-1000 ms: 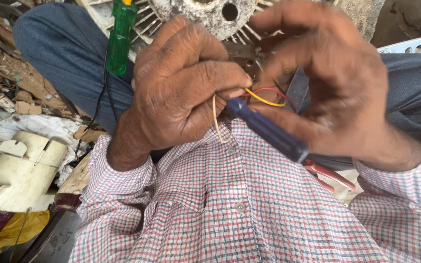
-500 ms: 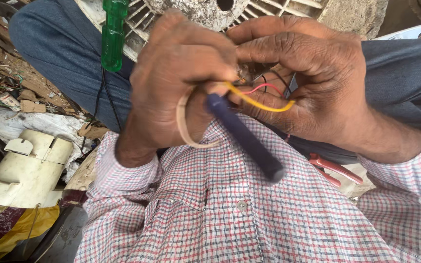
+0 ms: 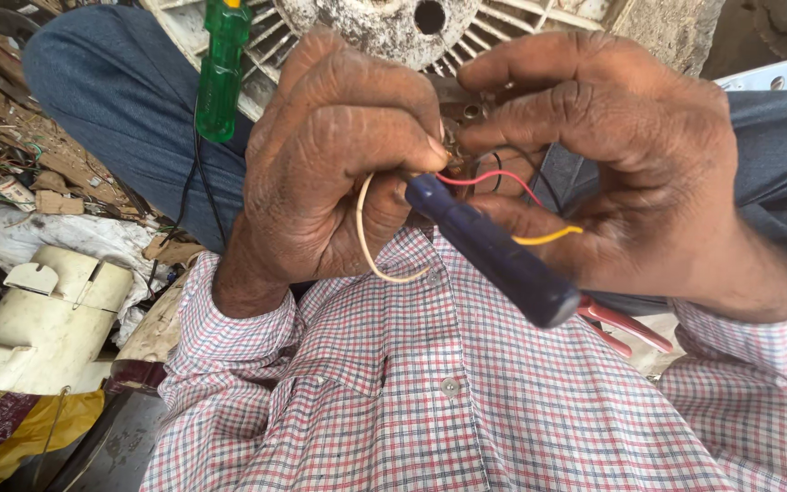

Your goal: The person sits on the floor rewinding an electric fan motor stator. They pull old copper windings and wire leads from the stator slots, then thread new insulated wire through the slots by hand, pressing the coils into place and using a screwdriver to work the windings and clear the slots.

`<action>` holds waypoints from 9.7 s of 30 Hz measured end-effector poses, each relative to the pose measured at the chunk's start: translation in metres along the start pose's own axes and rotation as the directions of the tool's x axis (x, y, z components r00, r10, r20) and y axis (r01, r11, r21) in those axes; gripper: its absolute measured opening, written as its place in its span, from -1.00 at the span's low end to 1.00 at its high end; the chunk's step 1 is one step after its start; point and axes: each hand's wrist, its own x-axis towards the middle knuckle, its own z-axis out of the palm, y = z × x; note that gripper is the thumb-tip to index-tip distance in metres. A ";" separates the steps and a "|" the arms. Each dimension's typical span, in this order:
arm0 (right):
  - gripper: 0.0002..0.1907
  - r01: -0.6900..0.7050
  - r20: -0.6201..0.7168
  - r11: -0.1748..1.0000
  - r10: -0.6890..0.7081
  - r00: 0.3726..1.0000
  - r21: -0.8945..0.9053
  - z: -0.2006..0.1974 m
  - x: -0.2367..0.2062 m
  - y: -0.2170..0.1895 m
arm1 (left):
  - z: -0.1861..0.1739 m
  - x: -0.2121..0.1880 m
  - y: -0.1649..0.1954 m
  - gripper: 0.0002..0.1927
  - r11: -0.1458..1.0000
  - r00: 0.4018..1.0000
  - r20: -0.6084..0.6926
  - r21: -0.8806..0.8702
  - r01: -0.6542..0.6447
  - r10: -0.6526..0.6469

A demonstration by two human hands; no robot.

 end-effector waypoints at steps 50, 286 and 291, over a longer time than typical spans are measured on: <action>-0.71 0.054 0.032 0.997 -0.056 0.998 0.060 -0.004 -0.003 -0.005 | -0.014 -0.031 0.024 -0.73 0.994 0.996 0.004 -0.068 0.085 -0.084; -0.89 0.083 0.209 0.979 -0.121 0.970 0.184 -0.004 0.033 0.015 | 0.025 -0.056 0.041 -0.25 0.961 0.959 -0.278 0.245 0.126 -0.055; -0.88 -0.067 0.215 0.960 0.007 0.977 0.271 -0.007 0.038 0.010 | 0.025 -0.054 0.038 -0.35 0.980 0.941 -0.338 0.177 0.092 -0.028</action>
